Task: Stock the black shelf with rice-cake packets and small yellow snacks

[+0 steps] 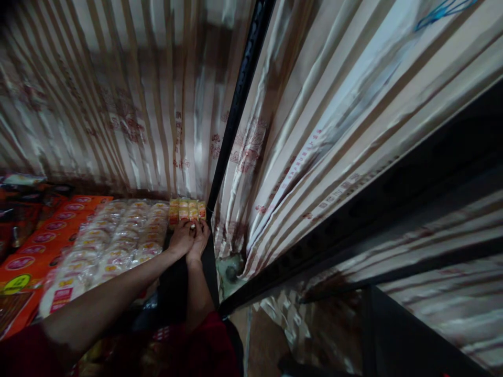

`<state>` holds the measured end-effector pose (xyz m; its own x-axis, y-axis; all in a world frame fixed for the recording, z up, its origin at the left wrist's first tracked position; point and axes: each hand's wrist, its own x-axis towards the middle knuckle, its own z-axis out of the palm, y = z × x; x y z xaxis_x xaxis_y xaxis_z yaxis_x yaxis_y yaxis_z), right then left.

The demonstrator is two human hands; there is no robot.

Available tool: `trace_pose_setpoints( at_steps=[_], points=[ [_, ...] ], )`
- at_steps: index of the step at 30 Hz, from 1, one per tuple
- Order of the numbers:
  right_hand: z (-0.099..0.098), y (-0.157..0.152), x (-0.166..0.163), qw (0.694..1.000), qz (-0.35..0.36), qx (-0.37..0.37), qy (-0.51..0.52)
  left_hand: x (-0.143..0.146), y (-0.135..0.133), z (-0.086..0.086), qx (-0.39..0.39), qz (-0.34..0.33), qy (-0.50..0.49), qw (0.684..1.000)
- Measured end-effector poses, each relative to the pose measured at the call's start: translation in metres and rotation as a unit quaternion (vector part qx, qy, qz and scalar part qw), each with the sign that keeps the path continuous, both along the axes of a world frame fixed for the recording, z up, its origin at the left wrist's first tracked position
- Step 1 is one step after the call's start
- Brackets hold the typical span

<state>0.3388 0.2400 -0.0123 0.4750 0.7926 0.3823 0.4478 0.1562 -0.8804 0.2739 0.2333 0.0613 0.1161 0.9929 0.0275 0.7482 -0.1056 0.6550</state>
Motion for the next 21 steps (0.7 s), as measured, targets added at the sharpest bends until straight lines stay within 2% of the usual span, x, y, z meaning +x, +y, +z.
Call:
trace_pose_setpoints(
  at_steps=[4,8,18,21],
  points=[
    [0.003,-0.001,0.001,1.0,0.007,-0.009,0.02,0.003,-0.005,0.007,-0.011,0.009,0.009,1.0],
    [0.005,-0.01,0.007,0.999,0.024,-0.025,-0.035,0.006,-0.014,0.009,-0.032,0.007,0.01,0.999],
    [0.007,-0.058,0.007,0.995,0.026,-0.075,-0.062,0.012,-0.057,0.006,-0.059,0.013,0.031,0.998],
    [0.004,-0.07,0.007,0.993,0.028,-0.098,-0.062,0.011,-0.073,0.008,-0.039,0.015,0.03,0.999]
  ],
)
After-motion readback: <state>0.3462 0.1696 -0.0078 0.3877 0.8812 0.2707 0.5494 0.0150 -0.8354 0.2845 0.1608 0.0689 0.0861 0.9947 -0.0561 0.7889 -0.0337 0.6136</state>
